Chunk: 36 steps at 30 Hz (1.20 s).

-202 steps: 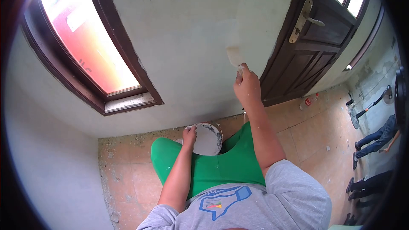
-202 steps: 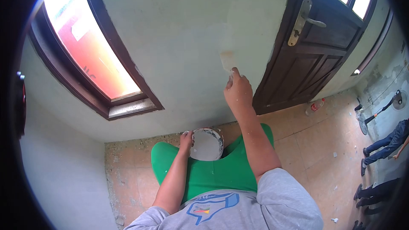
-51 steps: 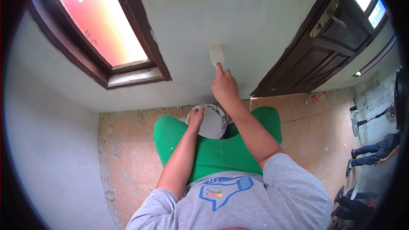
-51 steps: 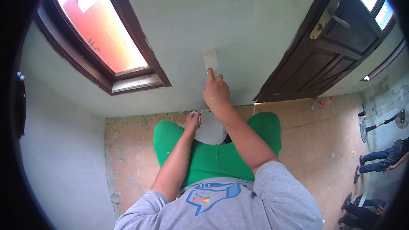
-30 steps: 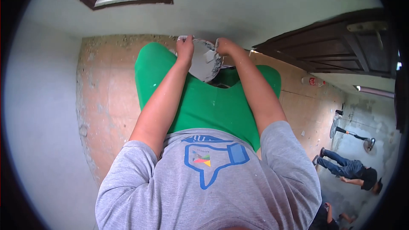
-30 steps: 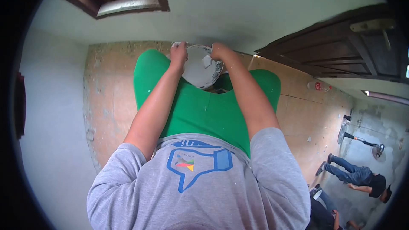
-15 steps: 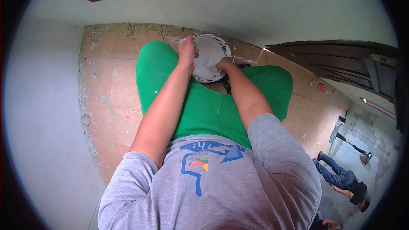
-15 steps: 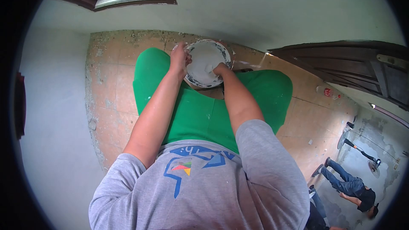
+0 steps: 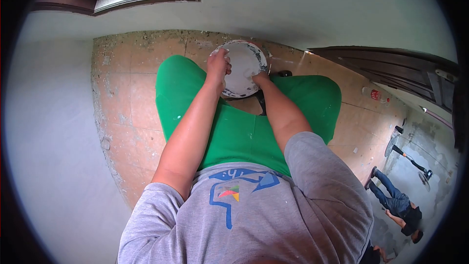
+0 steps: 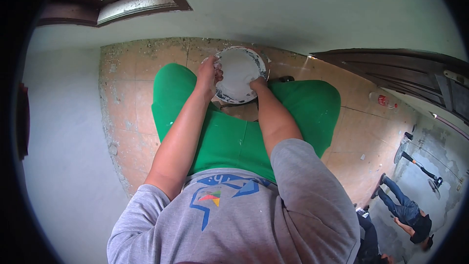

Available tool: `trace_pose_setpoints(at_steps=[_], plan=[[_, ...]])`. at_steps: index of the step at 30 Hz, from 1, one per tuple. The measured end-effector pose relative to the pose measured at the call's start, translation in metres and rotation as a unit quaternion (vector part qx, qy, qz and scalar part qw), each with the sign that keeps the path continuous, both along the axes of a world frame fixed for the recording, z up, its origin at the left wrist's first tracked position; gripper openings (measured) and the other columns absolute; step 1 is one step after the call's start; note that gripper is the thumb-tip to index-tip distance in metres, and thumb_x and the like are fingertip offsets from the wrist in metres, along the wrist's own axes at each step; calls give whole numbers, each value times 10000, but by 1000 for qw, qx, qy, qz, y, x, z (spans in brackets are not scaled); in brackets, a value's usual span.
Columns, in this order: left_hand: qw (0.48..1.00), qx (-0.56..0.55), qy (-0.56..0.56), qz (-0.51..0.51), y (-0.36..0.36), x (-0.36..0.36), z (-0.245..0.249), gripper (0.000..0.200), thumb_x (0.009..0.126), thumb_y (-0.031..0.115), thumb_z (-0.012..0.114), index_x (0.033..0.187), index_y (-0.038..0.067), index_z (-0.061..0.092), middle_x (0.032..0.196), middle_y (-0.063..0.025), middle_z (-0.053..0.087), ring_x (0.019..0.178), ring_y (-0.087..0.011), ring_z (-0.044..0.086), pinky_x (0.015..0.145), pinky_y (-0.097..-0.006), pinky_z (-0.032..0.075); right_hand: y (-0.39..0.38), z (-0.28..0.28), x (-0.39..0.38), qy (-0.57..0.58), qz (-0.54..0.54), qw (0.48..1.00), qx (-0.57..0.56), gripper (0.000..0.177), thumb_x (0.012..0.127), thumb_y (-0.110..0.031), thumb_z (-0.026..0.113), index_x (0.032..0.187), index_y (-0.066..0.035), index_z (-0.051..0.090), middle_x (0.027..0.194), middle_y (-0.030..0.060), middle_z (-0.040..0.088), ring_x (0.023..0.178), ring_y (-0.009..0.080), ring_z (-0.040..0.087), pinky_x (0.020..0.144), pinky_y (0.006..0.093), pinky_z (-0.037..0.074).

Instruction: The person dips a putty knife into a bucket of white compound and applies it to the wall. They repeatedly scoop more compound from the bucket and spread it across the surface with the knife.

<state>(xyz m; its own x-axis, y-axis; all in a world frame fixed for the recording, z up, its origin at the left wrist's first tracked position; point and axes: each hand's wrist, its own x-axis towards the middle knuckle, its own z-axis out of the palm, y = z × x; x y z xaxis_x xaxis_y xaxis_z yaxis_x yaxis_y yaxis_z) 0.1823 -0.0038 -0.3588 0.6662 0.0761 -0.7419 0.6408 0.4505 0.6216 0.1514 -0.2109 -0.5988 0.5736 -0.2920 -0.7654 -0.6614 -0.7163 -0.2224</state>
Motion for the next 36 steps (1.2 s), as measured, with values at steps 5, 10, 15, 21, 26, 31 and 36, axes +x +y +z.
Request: trace_pose_setpoints(at_steps=[5, 10, 15, 21, 26, 31, 36], plan=[[1000, 24, -13, -5, -3, 1, -4, 139, 925, 243, 557, 938, 115, 506, 681, 14, 472, 530, -113, 440, 513, -288, 357, 5, 13, 3, 35, -63, 997, 11, 606, 757, -260, 807, 1240, 52, 615, 1223, 236, 659, 1112, 347, 664, 899, 403, 548], [999, 32, -7, -7, -6, 3, -8, 118, 912, 218, 556, 915, 115, 498, 664, 9, 463, 508, -113, 423, 488, -291, 346, 6, 15, 7, 48, -96, 994, 25, 548, 740, -198, 782, 1208, 45, 634, 1159, 215, 688, 1001, 309, 706, 803, 397, 570], [998, 53, -21, -5, -9, 3, -13, 135, 905, 215, 567, 897, 97, 502, 659, -2, 469, 515, -111, 437, 470, -287, 350, -2, 14, 14, 71, -73, 994, 37, 412, 750, -127, 699, 1127, 36, 679, 1080, 196, 711, 901, 267, 717, 709, 378, 564], [995, 91, -32, -9, -11, 2, -9, 151, 909, 223, 574, 902, 85, 513, 662, -2, 477, 521, -102, 436, 460, -283, 345, 0, 26, 19, 52, 30, 995, 76, 313, 793, -80, 601, 1059, 57, 693, 1044, 227, 709, 883, 274, 717, 687, 387, 560], [993, 109, -47, -13, -8, -4, -6, 168, 922, 255, 550, 895, 92, 517, 658, 2, 474, 518, -106, 435, 458, -282, 337, 5, 46, 18, -65, 111, 992, -14, 298, 815, -106, 631, 1052, 65, 689, 1125, 265, 683, 1022, 351, 691, 836, 428, 560], [993, 26, -72, 84, 1, -12, -16, 493, 1017, 576, 389, 928, 109, 518, 671, -11, 483, 515, -121, 439, 455, -280, 363, 2, 65, 37, -144, 220, 961, 89, 434, 796, -40, 625, 1225, 21, 637, 1286, 244, 617, 1161, 371, 629, 1002, 419, 495], [931, 241, -240, 132, 4, -6, -64, 490, 1026, 547, 376, 983, 79, 515, 743, -14, 488, 603, -119, 450, 529, -277, 371, -6, 164, 42, -157, 183, 970, 41, 310, 780, -95, 607, 1045, 29, 712, 1145, 280, 664, 1102, 396, 645, 947, 423, 520]])
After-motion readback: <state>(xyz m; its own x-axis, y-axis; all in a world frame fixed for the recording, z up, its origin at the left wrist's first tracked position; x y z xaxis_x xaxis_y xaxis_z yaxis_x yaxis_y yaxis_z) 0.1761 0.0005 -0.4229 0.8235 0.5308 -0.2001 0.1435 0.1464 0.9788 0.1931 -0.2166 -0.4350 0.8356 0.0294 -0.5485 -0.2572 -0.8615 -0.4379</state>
